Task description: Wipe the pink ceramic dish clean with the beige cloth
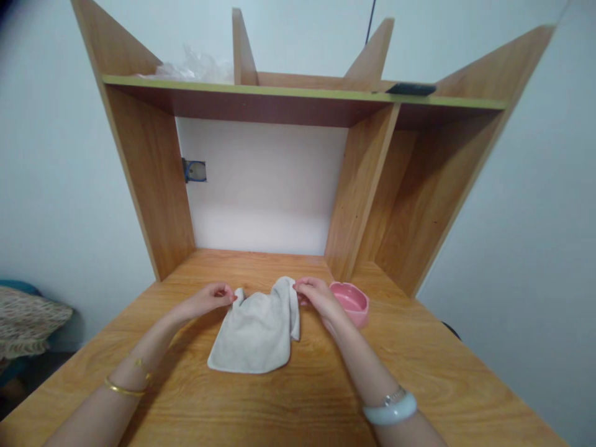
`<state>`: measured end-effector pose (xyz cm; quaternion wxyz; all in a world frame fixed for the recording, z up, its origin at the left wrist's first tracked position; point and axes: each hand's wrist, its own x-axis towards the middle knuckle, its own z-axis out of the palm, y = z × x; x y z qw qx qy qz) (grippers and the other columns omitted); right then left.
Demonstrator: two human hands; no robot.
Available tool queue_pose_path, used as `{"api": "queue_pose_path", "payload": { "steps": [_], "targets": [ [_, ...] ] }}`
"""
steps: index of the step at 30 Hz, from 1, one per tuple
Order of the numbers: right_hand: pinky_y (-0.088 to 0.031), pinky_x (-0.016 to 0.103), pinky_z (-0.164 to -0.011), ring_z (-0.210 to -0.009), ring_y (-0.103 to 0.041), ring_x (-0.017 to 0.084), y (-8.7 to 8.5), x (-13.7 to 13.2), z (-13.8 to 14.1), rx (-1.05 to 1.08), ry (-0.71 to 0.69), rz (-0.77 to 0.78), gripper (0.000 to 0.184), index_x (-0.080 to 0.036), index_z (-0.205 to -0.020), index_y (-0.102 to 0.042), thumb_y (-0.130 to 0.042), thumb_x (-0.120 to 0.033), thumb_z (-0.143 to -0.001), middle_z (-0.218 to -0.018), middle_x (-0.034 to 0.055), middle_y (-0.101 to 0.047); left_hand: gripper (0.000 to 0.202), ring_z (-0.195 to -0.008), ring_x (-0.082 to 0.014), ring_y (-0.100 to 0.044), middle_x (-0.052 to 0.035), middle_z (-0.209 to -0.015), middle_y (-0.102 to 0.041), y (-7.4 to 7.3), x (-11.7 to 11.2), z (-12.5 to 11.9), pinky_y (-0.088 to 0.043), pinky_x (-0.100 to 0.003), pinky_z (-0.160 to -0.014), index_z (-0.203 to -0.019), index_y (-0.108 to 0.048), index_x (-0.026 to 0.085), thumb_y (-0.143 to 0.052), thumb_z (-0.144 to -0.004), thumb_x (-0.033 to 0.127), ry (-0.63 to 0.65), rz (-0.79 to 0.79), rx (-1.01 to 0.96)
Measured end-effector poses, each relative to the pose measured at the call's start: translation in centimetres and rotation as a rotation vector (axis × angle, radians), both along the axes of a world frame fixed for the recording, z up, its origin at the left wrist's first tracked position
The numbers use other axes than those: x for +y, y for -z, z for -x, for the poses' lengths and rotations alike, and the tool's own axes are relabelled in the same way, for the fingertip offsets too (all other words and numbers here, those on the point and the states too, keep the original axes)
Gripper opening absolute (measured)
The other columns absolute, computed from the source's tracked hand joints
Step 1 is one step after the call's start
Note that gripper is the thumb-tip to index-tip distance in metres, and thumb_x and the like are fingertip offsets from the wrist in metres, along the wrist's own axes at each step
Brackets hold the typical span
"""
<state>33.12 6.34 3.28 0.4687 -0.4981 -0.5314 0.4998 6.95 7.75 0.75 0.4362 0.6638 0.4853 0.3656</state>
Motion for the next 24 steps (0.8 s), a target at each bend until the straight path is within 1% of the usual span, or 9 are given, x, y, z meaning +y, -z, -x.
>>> {"api": "queue_pose_path", "payload": {
  "steps": [4,7,11,13,15,18,21,23,24],
  "targets": [
    [-0.031,0.021,-0.046,-0.048,-0.044,0.009,1.0,1.1,-1.0,-0.022,0.112,-0.062,0.013,-0.018,-0.062,-0.053,-0.057,-0.029,-0.056,-0.052,-0.0046,-0.05,0.025,-0.056,-0.0104,-0.045,0.002,-0.058,-0.052,0.2,0.2,0.4,-0.034,-0.023,-0.057,-0.06,-0.05,0.015,-0.062,-0.053,0.035,-0.085,0.009,0.047],
    [-0.028,0.021,-0.044,-0.046,-0.041,0.009,1.7,1.3,-1.8,-0.063,0.175,-0.093,0.012,-0.018,-0.063,-0.051,-0.054,-0.028,-0.058,-0.051,-0.0057,-0.047,0.027,-0.055,-0.0103,-0.046,0.003,-0.057,-0.052,0.5,0.1,0.6,-0.034,-0.023,-0.055,-0.067,-0.047,0.016,-0.06,-0.057,0.037,-0.108,0.05,0.022],
    [-0.026,0.021,-0.044,-0.045,-0.038,0.009,1.6,0.8,-2.2,-0.135,0.219,-0.13,0.011,-0.019,-0.064,-0.05,-0.054,-0.027,-0.058,-0.048,-0.0072,-0.042,0.035,-0.053,-0.0094,-0.048,0.0038,-0.061,-0.055,0.7,-0.5,0.2,-0.034,-0.021,-0.052,-0.078,-0.043,0.018,-0.061,-0.059,0.04,-0.089,0.19,-0.07],
    [-0.026,0.021,-0.044,-0.046,-0.039,0.009,1.3,0.5,-2.2,-0.16,0.226,-0.149,0.012,-0.019,-0.066,-0.05,-0.055,-0.027,-0.058,-0.048,-0.0075,-0.041,0.039,-0.054,-0.0091,-0.049,0.0034,-0.065,-0.056,0.7,-0.7,-0.2,-0.035,-0.021,-0.053,-0.084,-0.042,0.018,-0.062,-0.06,0.04,-0.066,0.219,-0.114],
    [-0.027,0.021,-0.045,-0.046,-0.039,0.009,1.2,0.3,-2.1,-0.17,0.222,-0.163,0.014,-0.02,-0.069,-0.05,-0.056,-0.028,-0.059,-0.048,-0.0078,-0.041,0.043,-0.055,-0.009,-0.05,0.0035,-0.066,-0.055,0.6,-0.7,-0.5,-0.036,-0.021,-0.054,-0.091,-0.042,0.018,-0.063,-0.06,0.04,-0.056,0.207,-0.174],
    [-0.028,0.021,-0.044,-0.044,-0.041,0.01,1.3,0.1,-2.0,-0.163,0.191,-0.166,0.023,-0.02,-0.081,-0.049,-0.057,-0.031,-0.061,-0.047,-0.0084,-0.044,0.047,-0.05,-0.0075,-0.045,0.0061,-0.059,-0.05,0.6,-0.6,-0.7,-0.032,-0.02,-0.05,-0.096,-0.045,0.017,-0.065,-0.059,0.037,-0.046,0.13,-0.23],
    [-0.029,0.021,-0.044,-0.046,-0.045,0.011,1.3,0.0,-1.9,-0.124,0.123,-0.162,0.041,-0.021,-0.096,-0.047,-0.061,-0.033,-0.06,-0.05,-0.0074,-0.051,0.045,-0.05,-0.0074,-0.044,0.0062,-0.055,-0.048,0.3,-0.5,-0.8,-0.03,-0.02,-0.05,-0.095,-0.05,0.015,-0.067,-0.058,0.034,-0.016,0.054,-0.242],
    [-0.031,0.021,-0.044,-0.047,-0.048,0.012,1.1,-0.1,-2.0,-0.088,0.091,-0.16,0.048,-0.021,-0.101,-0.046,-0.065,-0.034,-0.058,-0.053,-0.0061,-0.055,0.042,-0.054,-0.0085,-0.047,0.0043,-0.058,-0.051,0.0,-0.5,-0.7,-0.033,-0.021,-0.054,-0.093,-0.053,0.015,-0.067,-0.057,0.032,0.001,0.022,-0.266],
    [-0.032,0.021,-0.044,-0.048,-0.049,0.012,1.0,-0.1,-2.2,-0.069,0.089,-0.165,0.049,-0.021,-0.101,-0.048,-0.066,-0.035,-0.057,-0.055,-0.0055,-0.057,0.04,-0.056,-0.0089,-0.049,0.0032,-0.06,-0.053,-0.2,-0.5,-0.7,-0.034,-0.022,-0.056,-0.09,-0.054,0.014,-0.068,-0.057,0.032,0.002,0.011,-0.278]
  ]
}}
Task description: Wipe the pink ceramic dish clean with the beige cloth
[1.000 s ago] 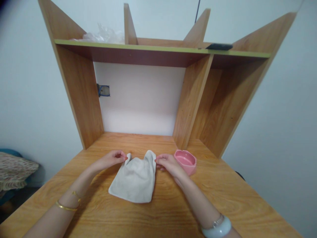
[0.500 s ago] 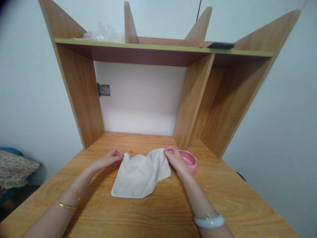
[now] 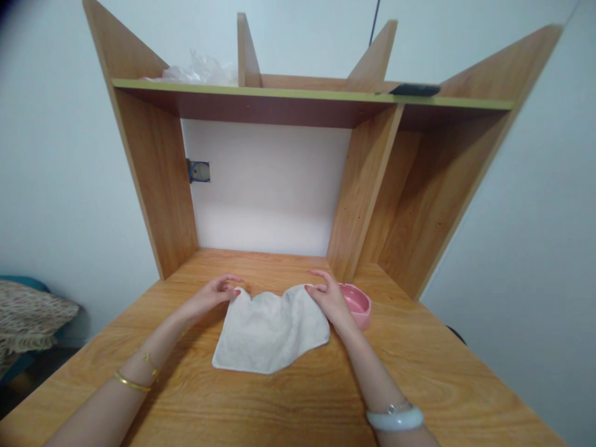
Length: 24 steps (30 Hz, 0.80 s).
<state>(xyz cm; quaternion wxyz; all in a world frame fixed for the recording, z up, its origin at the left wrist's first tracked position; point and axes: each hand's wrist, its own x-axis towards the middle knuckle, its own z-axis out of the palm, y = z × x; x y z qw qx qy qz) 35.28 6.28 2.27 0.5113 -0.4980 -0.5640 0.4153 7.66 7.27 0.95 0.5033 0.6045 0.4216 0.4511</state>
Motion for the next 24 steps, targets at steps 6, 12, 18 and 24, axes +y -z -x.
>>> {"api": "queue_pose_path", "payload": {
  "steps": [6,12,18,24],
  "targets": [
    [-0.041,0.023,-0.053,-0.06,-0.057,0.014,-0.3,0.3,-1.0,0.18,0.025,-0.091,0.035,-0.02,-0.088,-0.058,-0.068,-0.037,-0.059,-0.067,0.0007,-0.065,0.032,-0.064,-0.0102,-0.052,-0.0013,-0.07,-0.06,-1.0,0.1,0.4,-0.038,-0.023,-0.065,-0.077,-0.062,0.012,-0.07,-0.054,0.034,-0.111,-0.032,-0.048],
    [-0.048,0.028,-0.061,-0.072,-0.062,0.019,-0.8,-0.1,-1.2,0.195,0.046,-0.123,0.036,-0.021,-0.093,-0.06,-0.065,-0.041,-0.063,-0.082,0.0047,-0.067,0.039,-0.069,-0.0109,-0.055,-0.0025,-0.077,-0.063,-2.2,-0.6,0.6,-0.04,-0.023,-0.07,-0.088,-0.063,0.013,-0.071,-0.056,0.032,-0.213,-0.095,-0.155],
    [-0.049,0.029,-0.07,-0.089,-0.06,0.02,-2.0,-0.8,-0.7,0.216,-0.006,-0.189,0.045,-0.023,-0.1,-0.059,-0.071,-0.032,-0.058,-0.097,0.005,-0.066,0.063,-0.071,-0.0123,-0.058,-0.0034,-0.079,-0.065,-2.4,-0.8,0.6,-0.043,-0.025,-0.072,-0.113,-0.052,0.013,-0.072,-0.055,0.028,-0.188,-0.116,-0.241],
    [-0.051,0.03,-0.067,-0.087,-0.062,0.023,-2.1,-0.7,-1.1,0.205,0.092,-0.148,0.041,-0.02,-0.096,-0.061,-0.069,-0.034,-0.058,-0.097,0.0074,-0.067,0.058,-0.073,-0.0123,-0.058,-0.0041,-0.083,-0.064,-2.3,-0.4,1.0,-0.043,-0.025,-0.073,-0.111,-0.055,0.014,-0.071,-0.057,0.031,-0.261,-0.202,-0.239]
  ]
}}
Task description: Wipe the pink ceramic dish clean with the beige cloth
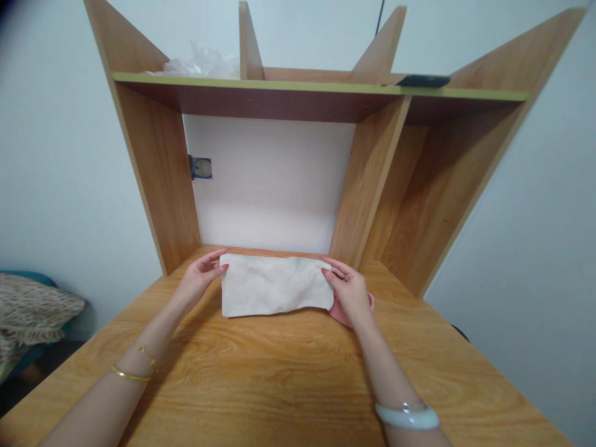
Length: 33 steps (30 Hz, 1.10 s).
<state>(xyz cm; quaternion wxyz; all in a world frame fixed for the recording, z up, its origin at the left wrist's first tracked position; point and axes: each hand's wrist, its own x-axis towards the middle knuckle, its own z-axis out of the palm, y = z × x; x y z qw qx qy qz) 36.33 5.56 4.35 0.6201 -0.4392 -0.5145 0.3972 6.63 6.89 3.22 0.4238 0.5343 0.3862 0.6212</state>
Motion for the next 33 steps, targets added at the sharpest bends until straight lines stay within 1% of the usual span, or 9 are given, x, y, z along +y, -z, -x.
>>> {"api": "queue_pose_path", "payload": {
  "steps": [5,8,13,17,20,23,27,29,33],
  "targets": [
    [-0.051,0.029,-0.065,-0.086,-0.062,0.022,0.0,0.3,-0.5,-0.014,0.041,0.002,0.042,-0.02,-0.095,-0.061,-0.07,-0.034,-0.056,-0.094,0.0062,-0.068,0.051,-0.078,-0.0132,-0.057,-0.0041,-0.087,-0.064,0.1,0.3,0.3,-0.044,-0.025,-0.074,-0.104,-0.059,0.016,-0.07,-0.058,0.034,-0.088,-0.055,0.034],
    [-0.051,0.029,-0.064,-0.086,-0.062,0.023,-0.2,0.1,-0.4,-0.027,0.058,0.012,0.04,-0.02,-0.093,-0.062,-0.07,-0.036,-0.056,-0.094,0.0067,-0.068,0.047,-0.082,-0.015,-0.056,-0.0055,-0.091,-0.064,-0.1,0.2,0.4,-0.043,-0.027,-0.077,-0.098,-0.062,0.015,-0.069,-0.058,0.038,-0.116,-0.055,0.068],
    [-0.049,0.028,-0.057,-0.088,-0.061,0.025,-0.4,-0.2,-0.3,-0.139,0.118,0.006,0.04,-0.019,-0.094,-0.064,-0.061,-0.046,-0.064,-0.1,0.0086,-0.066,0.048,-0.088,-0.018,-0.057,-0.0075,-0.096,-0.065,-0.3,0.0,0.6,-0.042,-0.028,-0.08,-0.097,-0.063,0.015,-0.068,-0.058,0.042,-0.136,-0.062,0.083],
    [-0.048,0.027,-0.055,-0.087,-0.061,0.025,-0.2,-0.1,-0.2,-0.135,0.131,-0.012,0.036,-0.019,-0.086,-0.064,-0.062,-0.046,-0.063,-0.096,0.008,-0.067,0.049,-0.081,-0.0154,-0.057,-0.0056,-0.088,-0.065,-0.2,0.1,0.6,-0.043,-0.026,-0.076,-0.101,-0.062,0.015,-0.068,-0.059,0.04,-0.145,-0.064,0.06],
    [-0.048,0.026,-0.056,-0.085,-0.061,0.023,-0.4,-0.3,0.0,-0.059,0.095,-0.002,0.037,-0.021,-0.091,-0.063,-0.066,-0.042,-0.06,-0.092,0.0068,-0.068,0.045,-0.075,-0.0126,-0.055,-0.0037,-0.084,-0.064,-0.3,0.0,0.6,-0.042,-0.024,-0.074,-0.1,-0.063,0.016,-0.068,-0.06,0.036,-0.148,-0.098,0.058],
    [-0.049,0.026,-0.057,-0.086,-0.061,0.022,-0.9,-0.7,0.3,-0.013,0.076,-0.029,0.043,-0.022,-0.098,-0.061,-0.067,-0.039,-0.06,-0.094,0.0061,-0.067,0.041,-0.077,-0.0112,-0.053,-0.0039,-0.092,-0.064,-0.6,-0.2,0.6,-0.041,-0.023,-0.074,-0.099,-0.064,0.018,-0.068,-0.062,0.033,-0.15,-0.16,0.044],
    [-0.049,0.027,-0.055,-0.088,-0.06,0.023,-1.1,-0.9,0.3,-0.07,0.093,-0.084,0.045,-0.022,-0.103,-0.06,-0.065,-0.038,-0.062,-0.102,0.007,-0.065,0.043,-0.079,-0.0103,-0.052,-0.0048,-0.105,-0.061,-1.1,-0.2,0.8,-0.041,-0.022,-0.075,-0.103,-0.062,0.019,-0.068,-0.062,0.03,-0.153,-0.208,0.014],
    [-0.047,0.025,-0.051,-0.085,-0.061,0.022,-0.9,-0.7,0.1,-0.096,0.094,-0.086,0.045,-0.021,-0.104,-0.06,-0.065,-0.038,-0.062,-0.102,0.0073,-0.065,0.044,-0.078,-0.0107,-0.052,-0.0056,-0.104,-0.061,-1.2,-0.2,0.8,-0.041,-0.023,-0.075,-0.104,-0.061,0.019,-0.068,-0.062,0.031,-0.159,-0.196,0.007],
    [-0.04,0.02,-0.039,-0.062,-0.061,0.015,-0.2,-0.3,-0.4,-0.116,0.107,-0.047,0.043,-0.022,-0.103,-0.062,-0.062,-0.043,-0.066,-0.101,0.0071,-0.065,0.046,-0.08,-0.0121,-0.053,-0.0059,-0.1,-0.063,-1.3,-0.3,0.9,-0.042,-0.024,-0.077,-0.104,-0.062,0.017,-0.068,-0.061,0.032,-0.2,-0.178,-0.001]
  ]
}}
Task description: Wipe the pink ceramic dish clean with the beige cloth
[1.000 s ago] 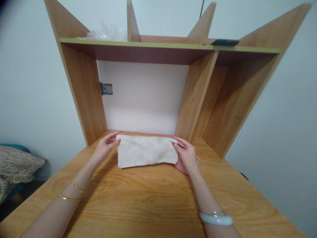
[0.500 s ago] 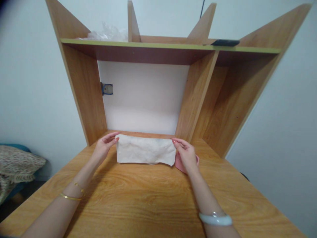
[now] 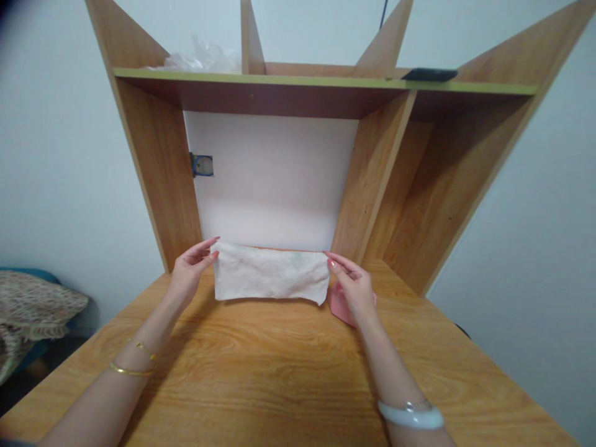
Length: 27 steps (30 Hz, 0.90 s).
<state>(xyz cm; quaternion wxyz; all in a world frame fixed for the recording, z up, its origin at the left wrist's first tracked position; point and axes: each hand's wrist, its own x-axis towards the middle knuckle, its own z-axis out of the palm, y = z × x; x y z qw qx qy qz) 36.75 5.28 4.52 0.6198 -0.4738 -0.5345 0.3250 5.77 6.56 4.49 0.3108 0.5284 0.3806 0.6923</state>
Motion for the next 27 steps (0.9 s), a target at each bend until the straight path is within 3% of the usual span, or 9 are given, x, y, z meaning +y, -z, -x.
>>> {"api": "queue_pose_path", "payload": {
  "steps": [5,10,12,18,23,27],
  "targets": [
    [-0.044,0.022,-0.045,-0.072,-0.061,0.019,-0.1,0.0,0.3,-0.021,0.064,-0.065,0.034,-0.018,-0.084,-0.066,-0.065,-0.044,-0.062,-0.09,0.0075,-0.068,0.044,-0.085,-0.0132,-0.054,-0.0062,-0.102,-0.063,0.0,-0.1,-0.2,-0.041,-0.025,-0.079,-0.102,-0.062,0.017,-0.069,-0.061,0.031,-0.017,0.004,-0.02],
    [-0.049,0.026,-0.057,-0.078,-0.062,0.019,-0.5,-0.3,0.8,0.005,0.088,-0.124,0.046,-0.021,-0.105,-0.06,-0.065,-0.041,-0.064,-0.091,0.005,-0.068,0.037,-0.082,-0.0134,-0.056,-0.0066,-0.099,-0.064,0.1,-0.2,-0.3,-0.042,-0.026,-0.078,-0.095,-0.065,0.016,-0.068,-0.062,0.031,-0.031,-0.002,-0.024],
    [-0.05,0.029,-0.062,-0.082,-0.062,0.02,-0.2,-0.3,0.7,-0.038,0.122,-0.134,0.042,-0.021,-0.103,-0.061,-0.063,-0.041,-0.066,-0.094,0.0057,-0.068,0.035,-0.082,-0.0134,-0.056,-0.0066,-0.099,-0.064,0.2,-0.1,-0.3,-0.042,-0.026,-0.078,-0.094,-0.065,0.016,-0.067,-0.063,0.031,-0.039,-0.019,-0.013],
    [-0.047,0.035,-0.077,-0.088,-0.06,0.021,0.7,0.3,0.3,-0.195,0.24,-0.265,0.026,-0.02,-0.09,-0.066,-0.058,-0.037,-0.072,-0.092,0.0057,-0.068,0.028,-0.077,-0.0128,-0.055,-0.0046,-0.09,-0.063,0.2,-0.2,-0.5,-0.043,-0.026,-0.074,-0.095,-0.065,0.017,-0.06,-0.07,0.031,-0.192,-0.127,0.232],
    [-0.046,0.03,-0.072,-0.081,-0.059,0.018,0.2,-0.2,0.6,-0.22,0.279,-0.422,0.019,-0.019,-0.085,-0.065,-0.057,-0.032,-0.074,-0.086,0.0048,-0.066,0.022,-0.078,-0.0124,-0.053,-0.0026,-0.088,-0.06,-0.1,-1.0,-0.7,-0.043,-0.026,-0.074,-0.094,-0.064,0.02,-0.055,-0.076,0.028,-0.398,-0.304,0.419],
    [-0.043,0.027,-0.063,-0.072,-0.053,0.015,-0.3,-0.5,0.5,-0.339,0.321,-0.496,0.014,-0.019,-0.079,-0.064,-0.058,-0.031,-0.074,-0.079,0.0032,-0.059,0.017,-0.079,-0.0121,-0.052,-0.002,-0.086,-0.058,-0.2,-1.1,-0.7,-0.042,-0.025,-0.073,-0.091,-0.062,0.019,-0.054,-0.077,0.025,-0.445,-0.372,0.43]
  ]
}}
